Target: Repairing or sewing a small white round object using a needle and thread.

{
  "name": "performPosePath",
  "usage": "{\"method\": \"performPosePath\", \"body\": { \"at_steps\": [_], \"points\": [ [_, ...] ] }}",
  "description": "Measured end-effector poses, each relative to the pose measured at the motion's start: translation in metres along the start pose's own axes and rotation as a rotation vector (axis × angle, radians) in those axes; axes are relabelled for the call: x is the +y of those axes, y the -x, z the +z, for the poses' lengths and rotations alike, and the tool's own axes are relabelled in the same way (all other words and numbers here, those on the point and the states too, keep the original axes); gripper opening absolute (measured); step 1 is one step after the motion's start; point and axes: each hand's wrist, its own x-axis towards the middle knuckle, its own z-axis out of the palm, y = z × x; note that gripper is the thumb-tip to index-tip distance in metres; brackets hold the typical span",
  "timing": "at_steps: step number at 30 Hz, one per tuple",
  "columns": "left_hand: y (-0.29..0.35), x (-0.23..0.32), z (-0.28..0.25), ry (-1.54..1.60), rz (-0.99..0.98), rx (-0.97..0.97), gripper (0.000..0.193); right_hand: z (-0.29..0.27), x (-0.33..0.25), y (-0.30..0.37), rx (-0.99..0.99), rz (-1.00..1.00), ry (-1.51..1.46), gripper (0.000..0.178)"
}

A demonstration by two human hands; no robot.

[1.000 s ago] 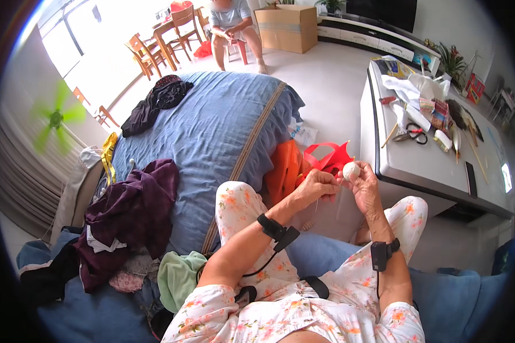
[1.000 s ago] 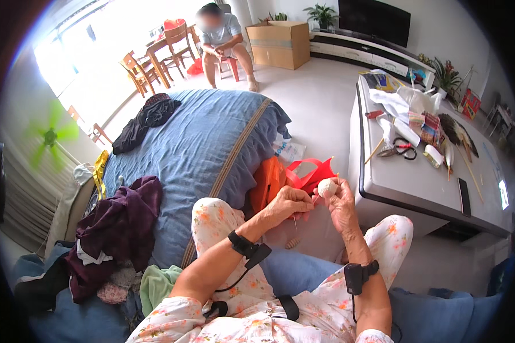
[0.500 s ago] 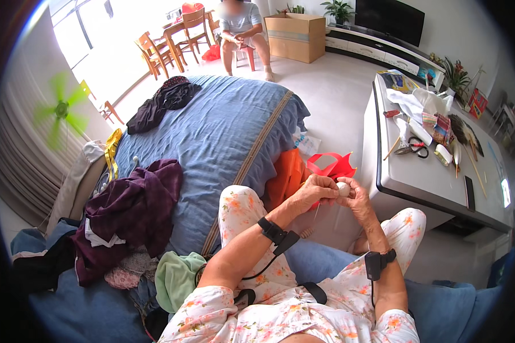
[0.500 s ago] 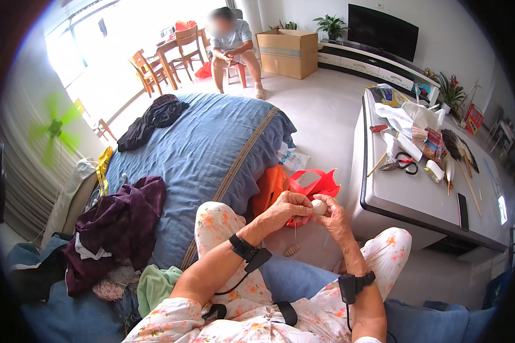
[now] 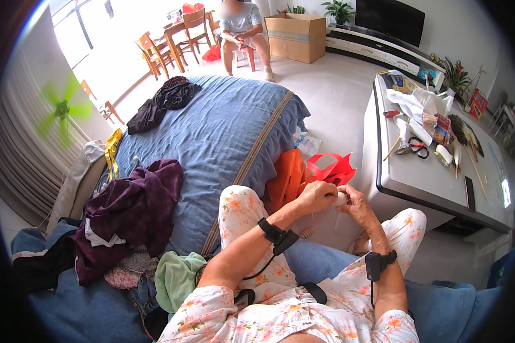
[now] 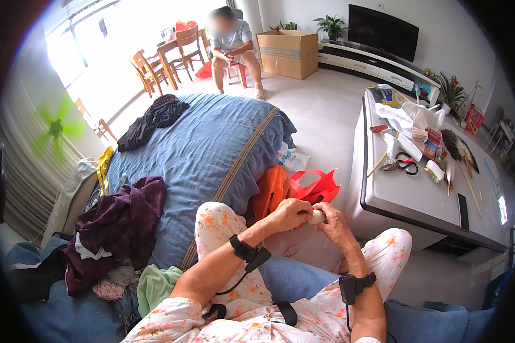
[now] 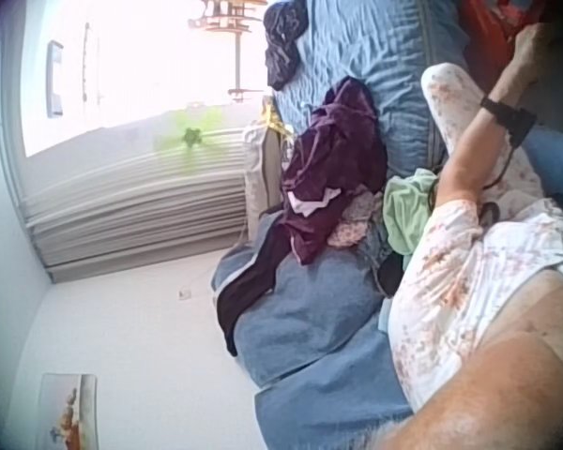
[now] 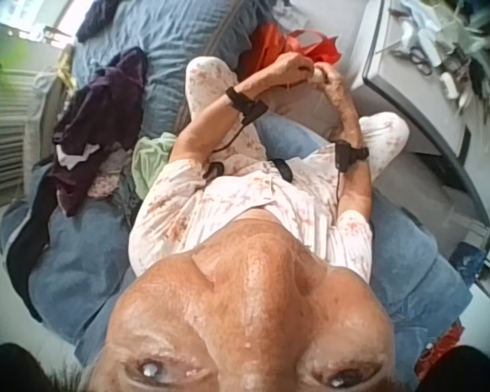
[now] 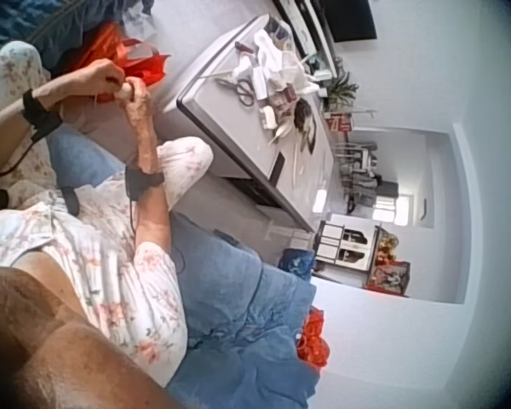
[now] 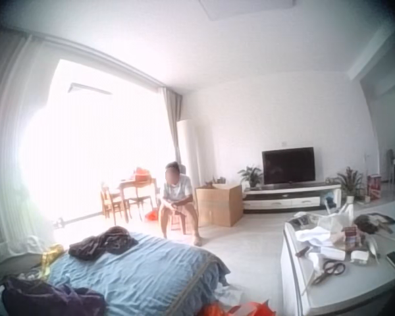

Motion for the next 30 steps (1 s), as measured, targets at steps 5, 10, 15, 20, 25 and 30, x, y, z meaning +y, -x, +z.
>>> {"method": "performPosePath", "body": {
  "at_steps": [5, 10, 15, 20, 25, 30],
  "points": [
    [0.000, -0.008, 0.005, -0.271, 0.270, 0.049, 0.010, -0.002, 0.003, 0.001, -0.057, 0.052, 0.010, 0.041],
    [0.001, -0.004, 0.003, -0.333, 0.306, 0.027, 0.010, -0.006, -0.003, 0.003, -0.190, 0.100, 0.078, 0.041],
    [0.001, -0.007, 0.003, -0.351, 0.328, 0.039, 0.009, -0.007, 0.004, 0.004, -0.264, 0.071, -0.019, 0.044],
    [0.000, -0.004, 0.001, -0.213, 0.175, 0.049, 0.009, -0.013, -0.005, 0.006, -0.293, 0.138, -0.217, 0.045],
    [-0.001, 0.002, -0.008, 0.112, -0.010, 0.008, 0.011, -0.018, -0.009, 0.005, -0.305, 0.186, -0.499, 0.051],
    [-0.002, -0.002, -0.009, 0.280, -0.026, -0.046, 0.012, -0.021, -0.028, 0.008, -0.266, 0.162, -0.649, 0.054]
  ]
}}
